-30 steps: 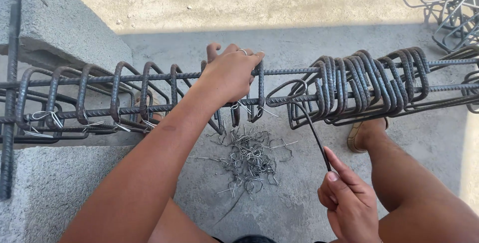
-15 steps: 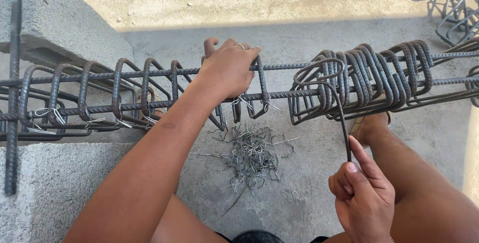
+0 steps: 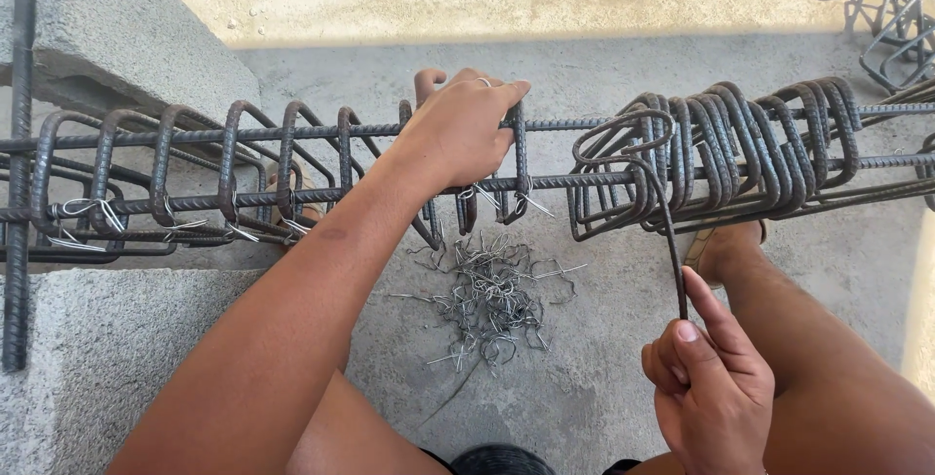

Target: Tying wire loops around rebar stirrups and longitudinal bars using a manual hook tool to assemble a reinforcement cage.

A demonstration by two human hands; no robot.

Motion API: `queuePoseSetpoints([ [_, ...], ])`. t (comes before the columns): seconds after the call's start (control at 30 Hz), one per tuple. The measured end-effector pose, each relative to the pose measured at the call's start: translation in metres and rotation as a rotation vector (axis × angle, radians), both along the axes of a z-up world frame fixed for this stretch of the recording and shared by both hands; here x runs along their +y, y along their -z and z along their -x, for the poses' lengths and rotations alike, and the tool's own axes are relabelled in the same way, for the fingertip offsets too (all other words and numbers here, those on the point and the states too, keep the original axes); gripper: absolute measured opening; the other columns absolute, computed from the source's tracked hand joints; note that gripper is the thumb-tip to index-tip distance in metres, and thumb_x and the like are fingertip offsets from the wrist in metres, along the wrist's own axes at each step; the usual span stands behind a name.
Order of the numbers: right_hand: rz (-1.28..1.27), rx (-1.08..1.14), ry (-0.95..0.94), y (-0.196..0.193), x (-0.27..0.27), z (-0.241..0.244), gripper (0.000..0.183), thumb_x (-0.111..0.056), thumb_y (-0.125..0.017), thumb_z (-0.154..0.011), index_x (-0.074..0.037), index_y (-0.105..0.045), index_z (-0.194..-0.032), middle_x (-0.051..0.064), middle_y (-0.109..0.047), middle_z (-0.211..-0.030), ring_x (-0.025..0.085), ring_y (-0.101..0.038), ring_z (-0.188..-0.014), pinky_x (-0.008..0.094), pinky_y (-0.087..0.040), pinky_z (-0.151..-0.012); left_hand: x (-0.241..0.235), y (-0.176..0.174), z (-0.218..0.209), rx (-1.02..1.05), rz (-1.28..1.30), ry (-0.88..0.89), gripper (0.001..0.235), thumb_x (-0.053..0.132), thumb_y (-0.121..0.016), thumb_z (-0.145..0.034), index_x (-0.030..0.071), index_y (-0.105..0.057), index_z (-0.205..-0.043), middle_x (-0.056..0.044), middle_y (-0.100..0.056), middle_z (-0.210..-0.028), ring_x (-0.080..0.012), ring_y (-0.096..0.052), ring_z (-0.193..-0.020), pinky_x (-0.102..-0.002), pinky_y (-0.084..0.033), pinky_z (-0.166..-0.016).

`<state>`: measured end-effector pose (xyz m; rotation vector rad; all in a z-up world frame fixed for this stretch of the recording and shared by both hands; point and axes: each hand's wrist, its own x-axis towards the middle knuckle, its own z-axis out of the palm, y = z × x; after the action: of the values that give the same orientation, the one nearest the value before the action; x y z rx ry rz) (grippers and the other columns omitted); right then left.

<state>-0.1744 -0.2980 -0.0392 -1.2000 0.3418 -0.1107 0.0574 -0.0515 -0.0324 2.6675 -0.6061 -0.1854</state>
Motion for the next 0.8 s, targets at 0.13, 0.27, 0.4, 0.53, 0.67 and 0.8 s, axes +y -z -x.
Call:
queuePoseSetpoints([
  [0.13, 0.000, 0.010, -0.003, 0.000, -0.001, 0.000, 0.048, 0.003, -0.047, -0.098, 0.003, -0.054, -0.145, 0.001, -0.044, -0.067, 0.009, -0.031, -0.058, 0.025, -0.030, -0.050, -0.004, -0.001, 0.002, -0.005, -0.013, 0.010, 0.050, 0.013, -0.059, -0.086, 0.010, -0.062, -0.137, -0.007, -0.071, -0.128, -0.0244, -0.060, -0.120, -0.057, -0.024, -0.101],
  [0.27, -0.004, -0.006, -0.015, -0.002, -0.003, 0.001, 0.048, 0.003, -0.047, -0.098, 0.003, -0.054, -0.146, 0.001, -0.044, -0.067, 0.010, -0.031, -0.059, 0.025, -0.030, -0.051, -0.004, -0.003, 0.001, -0.002, -0.056, 0.004, 0.041, 0.014, -0.060, -0.090, 0.013, -0.064, -0.131, -0.004, -0.074, -0.117, -0.0253, -0.061, -0.113, -0.059, -0.023, -0.102],
  [0.4, 0.028, -0.014, 0.024, -0.007, -0.006, 0.000, 0.048, 0.004, -0.047, -0.098, 0.005, -0.053, -0.146, 0.001, -0.047, -0.069, 0.009, -0.033, -0.059, 0.024, -0.031, -0.051, -0.003, 0.001, 0.002, -0.012, -0.044, 0.001, 0.051, 0.016, -0.060, -0.086, 0.012, -0.061, -0.137, -0.009, -0.069, -0.131, -0.0272, -0.060, -0.116, -0.058, -0.024, -0.100],
  [0.53, 0.036, -0.011, 0.086, -0.013, -0.012, -0.001, 0.048, 0.003, -0.048, -0.097, 0.001, -0.056, -0.144, 0.000, -0.046, -0.066, 0.007, -0.034, -0.058, 0.023, -0.031, -0.050, -0.002, 0.000, 0.003, 0.007, -0.066, 0.003, 0.054, 0.020, -0.063, -0.088, 0.012, -0.056, -0.142, -0.007, -0.072, -0.124, -0.0265, -0.061, -0.114, -0.055, -0.024, -0.099],
  [0.67, 0.046, 0.006, 0.070, -0.016, -0.011, 0.000, 0.049, 0.003, -0.046, -0.098, 0.002, -0.054, -0.146, -0.001, -0.044, -0.065, 0.007, -0.032, -0.057, 0.024, -0.030, -0.050, -0.003, 0.001, 0.003, 0.000, -0.036, 0.001, 0.051, 0.015, -0.060, -0.088, 0.009, -0.059, -0.139, -0.007, -0.073, -0.115, -0.0251, -0.064, -0.108, -0.051, -0.026, -0.097],
  [0.8, 0.059, 0.033, 0.044, -0.014, -0.009, 0.004, 0.049, 0.003, -0.047, -0.098, 0.005, -0.054, -0.146, 0.001, -0.043, -0.065, 0.010, -0.031, -0.057, 0.026, -0.031, -0.050, -0.003, 0.001, 0.002, 0.001, -0.077, -0.010, 0.048, 0.016, -0.061, -0.090, 0.010, -0.059, -0.138, -0.006, -0.074, -0.113, -0.0246, -0.065, -0.108, -0.051, -0.026, -0.098],
])
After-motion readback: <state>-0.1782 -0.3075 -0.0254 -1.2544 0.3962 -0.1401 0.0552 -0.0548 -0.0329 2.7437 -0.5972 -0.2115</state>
